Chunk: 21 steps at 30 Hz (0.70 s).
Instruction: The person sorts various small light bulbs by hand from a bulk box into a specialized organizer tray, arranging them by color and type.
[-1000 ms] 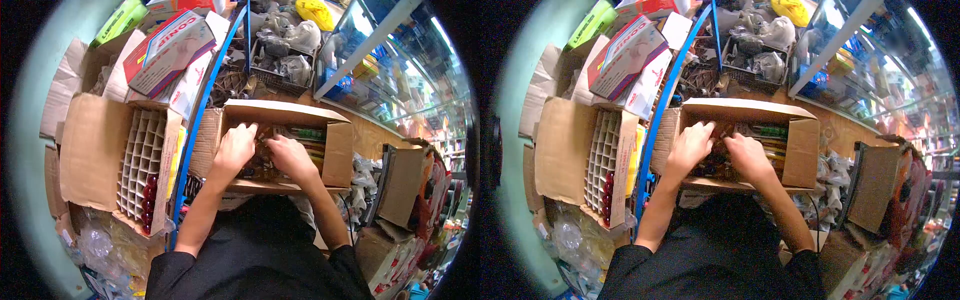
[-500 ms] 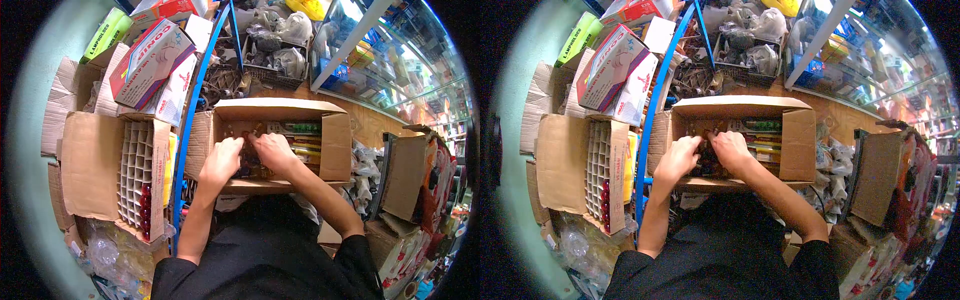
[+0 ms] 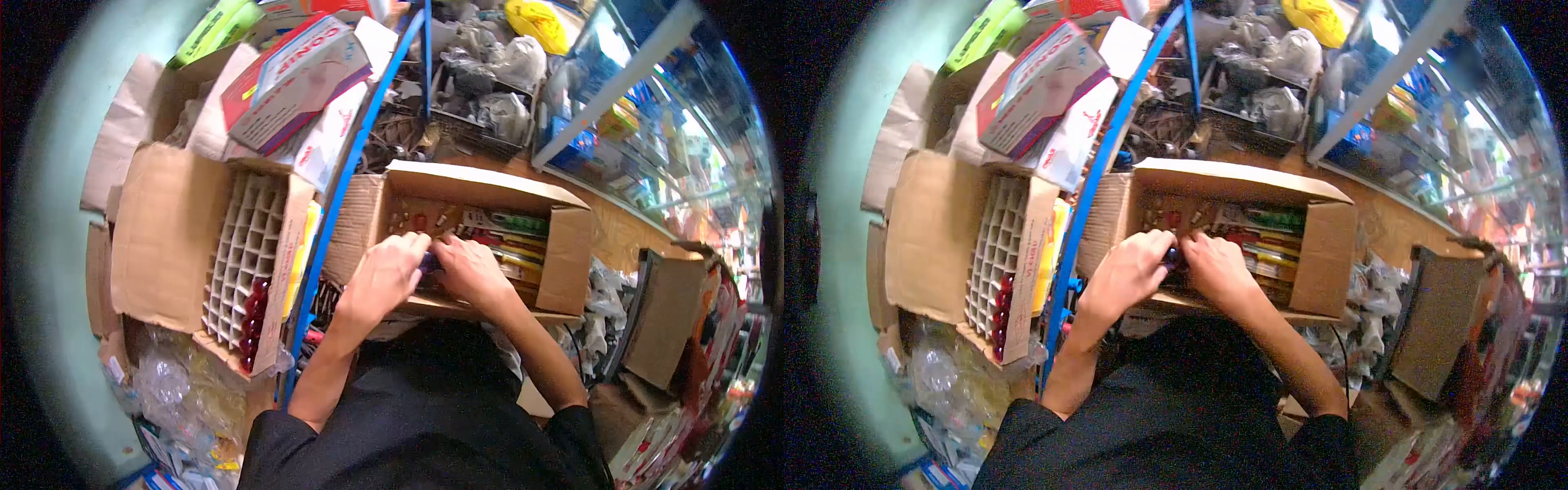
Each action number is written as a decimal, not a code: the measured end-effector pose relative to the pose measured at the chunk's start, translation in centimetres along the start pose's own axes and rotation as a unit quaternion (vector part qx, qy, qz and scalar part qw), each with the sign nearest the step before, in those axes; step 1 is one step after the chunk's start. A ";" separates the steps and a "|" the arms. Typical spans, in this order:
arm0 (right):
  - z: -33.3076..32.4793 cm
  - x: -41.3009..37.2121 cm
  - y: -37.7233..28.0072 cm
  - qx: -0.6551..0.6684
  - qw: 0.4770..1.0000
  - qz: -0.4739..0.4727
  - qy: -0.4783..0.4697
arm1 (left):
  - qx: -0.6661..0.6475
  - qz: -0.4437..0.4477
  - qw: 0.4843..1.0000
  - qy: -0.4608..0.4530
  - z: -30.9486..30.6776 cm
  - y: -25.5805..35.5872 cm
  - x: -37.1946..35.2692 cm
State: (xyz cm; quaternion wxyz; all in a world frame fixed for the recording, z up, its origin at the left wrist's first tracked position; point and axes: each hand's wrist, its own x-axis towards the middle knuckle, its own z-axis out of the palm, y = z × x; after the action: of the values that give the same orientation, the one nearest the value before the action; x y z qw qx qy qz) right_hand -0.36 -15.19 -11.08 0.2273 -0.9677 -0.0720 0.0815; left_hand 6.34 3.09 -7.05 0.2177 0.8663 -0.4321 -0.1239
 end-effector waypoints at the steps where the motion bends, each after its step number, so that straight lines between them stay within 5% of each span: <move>1: -0.1 0.0 0.0 -0.001 1.000 -0.010 0.011 | -0.014 0.010 1.000 0.007 -1.2 0.9 -0.5; 5: -0.9 0.5 -0.2 -0.004 0.997 0.035 -0.072 | -0.132 0.032 0.979 0.151 -5.6 4.6 -4.9; 8: -1.5 0.5 -0.4 0.007 1.000 -0.008 -0.019 | -0.166 0.034 0.942 0.288 -8.3 5.5 -10.0; 10: -3.1 0.8 -1.9 0.027 0.999 -0.020 0.038 | -0.076 0.034 0.927 0.365 -11.3 5.4 -13.6; 13: -8.0 1.5 -7.2 0.061 0.981 -0.064 0.173 | 0.002 -0.081 0.860 0.504 -13.2 4.3 -19.1; 16: -11.2 1.8 -13.3 0.207 0.948 -0.045 0.238 | 0.106 -0.207 0.838 0.493 -14.2 3.1 -21.7; 21: -12.1 3.4 -20.6 0.251 0.900 -0.306 0.180 | 0.127 -0.234 0.848 0.459 -11.5 1.7 -22.9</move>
State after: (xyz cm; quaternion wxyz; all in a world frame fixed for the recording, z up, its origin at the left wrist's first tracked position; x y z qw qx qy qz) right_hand 3.17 -1.57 8.52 0.4855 -0.8070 -0.2996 -0.1526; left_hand -3.87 23.72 4.43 0.2441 0.9199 -0.0792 0.2964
